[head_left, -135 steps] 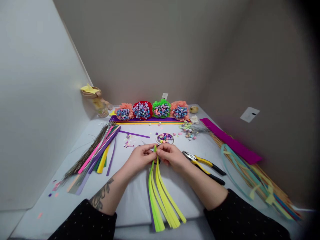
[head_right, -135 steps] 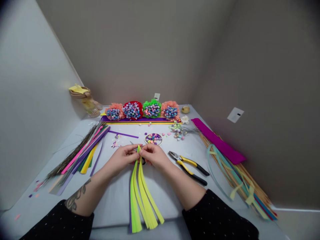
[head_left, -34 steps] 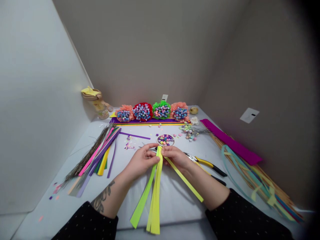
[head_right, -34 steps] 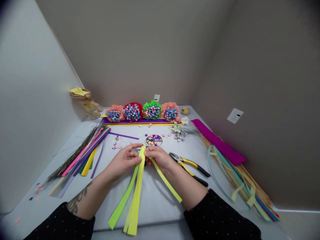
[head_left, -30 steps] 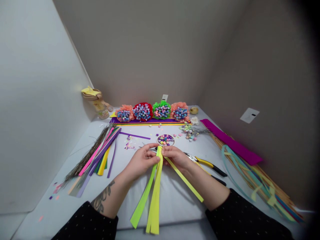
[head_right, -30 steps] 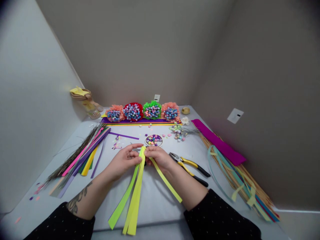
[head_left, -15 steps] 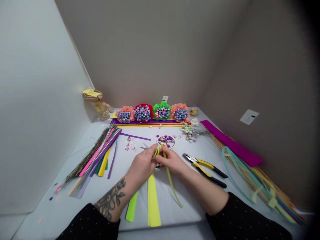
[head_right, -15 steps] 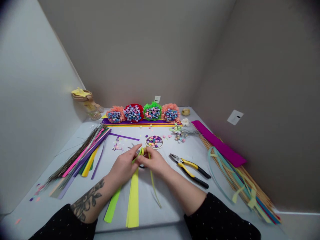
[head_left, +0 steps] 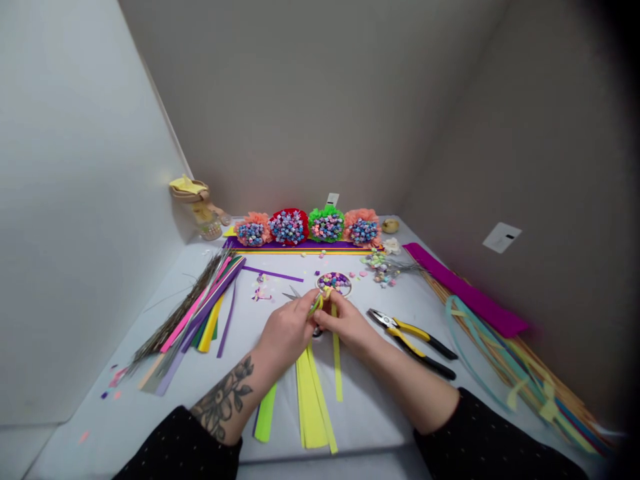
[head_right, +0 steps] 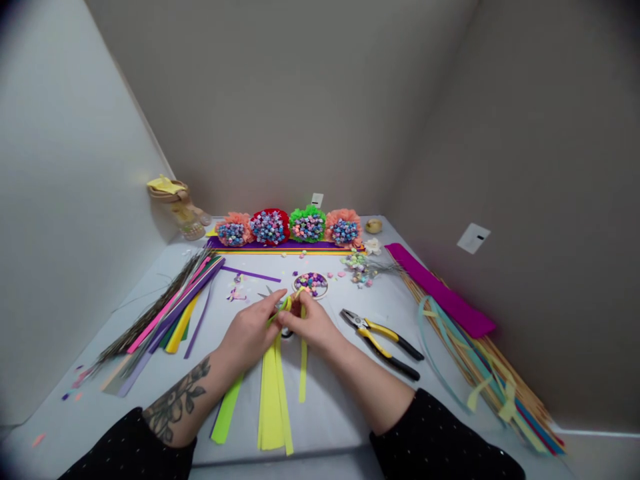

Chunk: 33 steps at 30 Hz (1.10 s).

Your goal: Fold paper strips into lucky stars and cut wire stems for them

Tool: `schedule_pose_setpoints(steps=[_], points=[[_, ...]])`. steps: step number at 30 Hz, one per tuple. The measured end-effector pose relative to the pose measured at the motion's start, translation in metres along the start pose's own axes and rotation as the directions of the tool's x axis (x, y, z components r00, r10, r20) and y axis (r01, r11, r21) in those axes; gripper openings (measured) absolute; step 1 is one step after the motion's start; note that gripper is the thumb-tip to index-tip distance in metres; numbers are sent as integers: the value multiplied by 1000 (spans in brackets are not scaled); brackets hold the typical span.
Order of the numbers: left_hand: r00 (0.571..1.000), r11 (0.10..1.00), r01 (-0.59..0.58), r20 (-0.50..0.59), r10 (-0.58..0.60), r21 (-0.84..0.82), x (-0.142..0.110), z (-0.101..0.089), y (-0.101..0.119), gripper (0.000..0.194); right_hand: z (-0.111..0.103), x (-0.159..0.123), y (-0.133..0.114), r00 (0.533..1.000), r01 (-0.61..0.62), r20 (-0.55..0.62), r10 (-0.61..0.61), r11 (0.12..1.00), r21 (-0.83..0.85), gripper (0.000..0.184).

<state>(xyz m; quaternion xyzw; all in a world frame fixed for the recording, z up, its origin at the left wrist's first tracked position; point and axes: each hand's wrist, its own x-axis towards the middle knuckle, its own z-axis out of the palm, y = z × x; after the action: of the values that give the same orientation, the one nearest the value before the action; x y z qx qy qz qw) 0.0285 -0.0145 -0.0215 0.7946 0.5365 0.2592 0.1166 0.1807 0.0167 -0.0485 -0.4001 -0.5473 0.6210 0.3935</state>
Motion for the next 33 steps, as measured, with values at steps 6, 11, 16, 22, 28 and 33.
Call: schedule_pose_setpoints(steps=[6,11,16,22,28,33], points=[[997,993,51,57,-45,-109,1,-2,4,46,3,0,-1,999,-30,-17,29,999,-36,24],[998,997,39,-38,-42,-73,0,1,-3,42,3,-2,-8,997,-34,-63,35,999,11,20],[996,999,40,-83,-41,-20,3,5,-11,40,1,-6,-11,1000,4,-15,-1,978,207,29],[996,1000,25,-82,-25,-11,4,6,-13,37,-2,-10,-19,999,-39,-4,46,885,463,38],[996,999,21,-82,-23,-27,3,5,-15,36,-7,-7,-21,994,-103,39,98,819,565,62],[999,998,20,-46,-23,-63,3,4,-14,35,-11,-1,-15,920,-390,254,297,742,545,54]])
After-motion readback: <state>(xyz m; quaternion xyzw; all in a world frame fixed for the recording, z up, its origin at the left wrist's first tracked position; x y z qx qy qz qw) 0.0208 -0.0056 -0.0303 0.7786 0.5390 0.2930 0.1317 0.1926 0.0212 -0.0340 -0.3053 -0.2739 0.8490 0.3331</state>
